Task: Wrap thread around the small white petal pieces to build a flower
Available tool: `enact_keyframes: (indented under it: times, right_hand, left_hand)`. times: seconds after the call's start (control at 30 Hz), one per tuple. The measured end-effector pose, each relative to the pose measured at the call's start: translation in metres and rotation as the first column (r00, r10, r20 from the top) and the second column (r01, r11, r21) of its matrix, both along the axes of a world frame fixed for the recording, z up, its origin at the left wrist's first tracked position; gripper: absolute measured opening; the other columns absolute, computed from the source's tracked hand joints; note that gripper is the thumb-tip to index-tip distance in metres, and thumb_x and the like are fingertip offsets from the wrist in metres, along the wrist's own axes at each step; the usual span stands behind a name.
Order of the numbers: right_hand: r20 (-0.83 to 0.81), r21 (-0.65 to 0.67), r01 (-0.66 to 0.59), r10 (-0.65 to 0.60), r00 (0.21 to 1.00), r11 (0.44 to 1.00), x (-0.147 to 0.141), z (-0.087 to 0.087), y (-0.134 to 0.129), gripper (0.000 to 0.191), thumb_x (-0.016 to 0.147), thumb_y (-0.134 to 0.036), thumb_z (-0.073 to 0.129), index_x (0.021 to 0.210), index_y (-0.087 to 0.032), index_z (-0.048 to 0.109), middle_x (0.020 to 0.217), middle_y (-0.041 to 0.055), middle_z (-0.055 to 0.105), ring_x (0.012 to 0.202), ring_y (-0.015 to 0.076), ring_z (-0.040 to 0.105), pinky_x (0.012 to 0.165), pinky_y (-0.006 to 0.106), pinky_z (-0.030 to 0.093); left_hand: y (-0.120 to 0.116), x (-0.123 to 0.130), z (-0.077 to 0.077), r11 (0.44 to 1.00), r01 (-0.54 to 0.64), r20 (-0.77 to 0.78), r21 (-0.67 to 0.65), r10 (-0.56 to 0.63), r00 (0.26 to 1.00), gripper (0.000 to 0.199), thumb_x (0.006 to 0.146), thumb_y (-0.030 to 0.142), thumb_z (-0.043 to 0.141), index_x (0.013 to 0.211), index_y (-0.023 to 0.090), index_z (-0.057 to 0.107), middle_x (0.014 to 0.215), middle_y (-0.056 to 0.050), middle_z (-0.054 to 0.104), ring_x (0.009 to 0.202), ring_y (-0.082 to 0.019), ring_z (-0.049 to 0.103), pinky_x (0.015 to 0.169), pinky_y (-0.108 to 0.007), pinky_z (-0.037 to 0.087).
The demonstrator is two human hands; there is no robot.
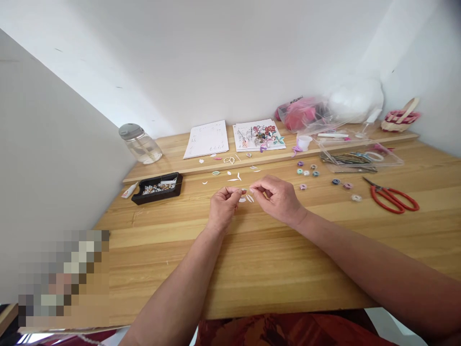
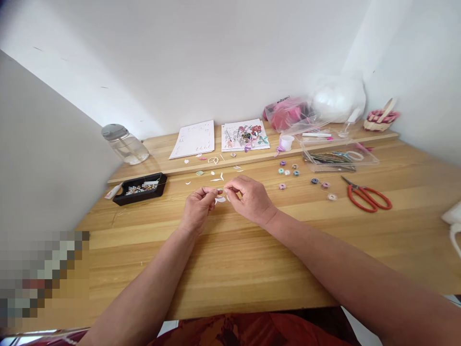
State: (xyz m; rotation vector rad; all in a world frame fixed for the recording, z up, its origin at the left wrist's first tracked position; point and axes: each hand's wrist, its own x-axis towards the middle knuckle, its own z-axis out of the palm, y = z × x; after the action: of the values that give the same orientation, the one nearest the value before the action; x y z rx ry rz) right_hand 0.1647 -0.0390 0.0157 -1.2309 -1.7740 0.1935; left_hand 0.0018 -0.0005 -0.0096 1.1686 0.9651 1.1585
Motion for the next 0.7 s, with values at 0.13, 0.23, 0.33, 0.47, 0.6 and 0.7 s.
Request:
enact_keyframes:
  times: [0.13,0.23,0.33,0.47,0.6,0.7]
  right_hand:
    - [-0.107,-0.072,0.02,-0.027,0.994,0.997,0.004,0.004,0.004,0.014,0.086,-0.026,0.057,0.078,-0.021,0.068,0.07,0.0018,0.064,0.061,0.0143,0.05,0.062,0.028,0.038]
    - [-0.213,-0.119,-0.011,-0.015,0.977,0.993,0.006,0.003,0.007,0.015,0.085,-0.03,0.06,0.079,-0.021,0.07,0.071,0.0016,0.065,0.061,0.0139,0.05,0.061,0.028,0.038]
    - [-0.33,-0.184,-0.052,-0.012,0.944,0.982,0.007,0.0,0.011,0.018,0.082,-0.035,0.063,0.078,-0.02,0.071,0.07,0.0015,0.066,0.06,0.0136,0.05,0.059,0.028,0.039]
    - [-0.483,-0.251,-0.137,-0.002,0.876,0.958,0.006,-0.008,0.017,0.018,0.077,-0.037,0.069,0.075,-0.019,0.071,0.073,0.0022,0.067,0.064,0.0138,0.054,0.062,0.027,0.042]
    - [-0.629,-0.381,-0.222,-0.075,0.774,0.898,0.001,-0.018,0.018,0.021,0.072,-0.039,0.073,0.075,-0.019,0.068,0.059,-0.0019,0.059,0.05,0.01,0.046,0.048,0.024,0.036]
    - [-0.653,-0.452,-0.288,-0.093,0.752,0.844,-0.003,-0.023,0.015,0.025,0.072,-0.042,0.073,0.075,-0.018,0.066,0.054,-0.0034,0.054,0.043,0.0086,0.041,0.041,0.022,0.03]
  left_hand:
    - [-0.001,0.0,0.002,0.998,0.065,-0.033,-0.002,-0.065,0.997,0.026,0.07,0.039,0.076,0.074,0.014,0.071,0.052,0.002,0.053,0.047,-0.005,0.035,0.048,-0.022,0.025]
    - [-0.003,0.0,0.004,0.994,0.107,-0.035,-0.012,-0.107,0.994,0.026,0.069,0.039,0.077,0.072,0.015,0.07,0.055,0.001,0.056,0.047,-0.005,0.035,0.047,-0.022,0.025]
    - [-0.005,0.0,0.007,0.99,0.134,-0.039,-0.047,-0.136,0.99,0.026,0.069,0.04,0.077,0.073,0.015,0.071,0.058,0.0,0.059,0.046,-0.005,0.035,0.047,-0.022,0.026]
    - [-0.006,0.0,0.008,0.985,0.149,-0.02,-0.089,-0.152,0.988,0.025,0.07,0.04,0.077,0.074,0.016,0.071,0.054,0.002,0.055,0.046,-0.005,0.034,0.047,-0.022,0.026]
    - [-0.005,0.001,0.008,0.987,0.124,0.034,-0.098,-0.121,0.992,0.024,0.07,0.038,0.077,0.073,0.015,0.071,0.055,0.001,0.055,0.047,-0.005,0.035,0.047,-0.021,0.026]
    - [-0.003,0.001,0.007,0.992,0.086,0.079,-0.092,-0.079,0.994,0.024,0.07,0.038,0.077,0.074,0.015,0.07,0.053,0.003,0.052,0.048,-0.005,0.036,0.048,-0.021,0.026]
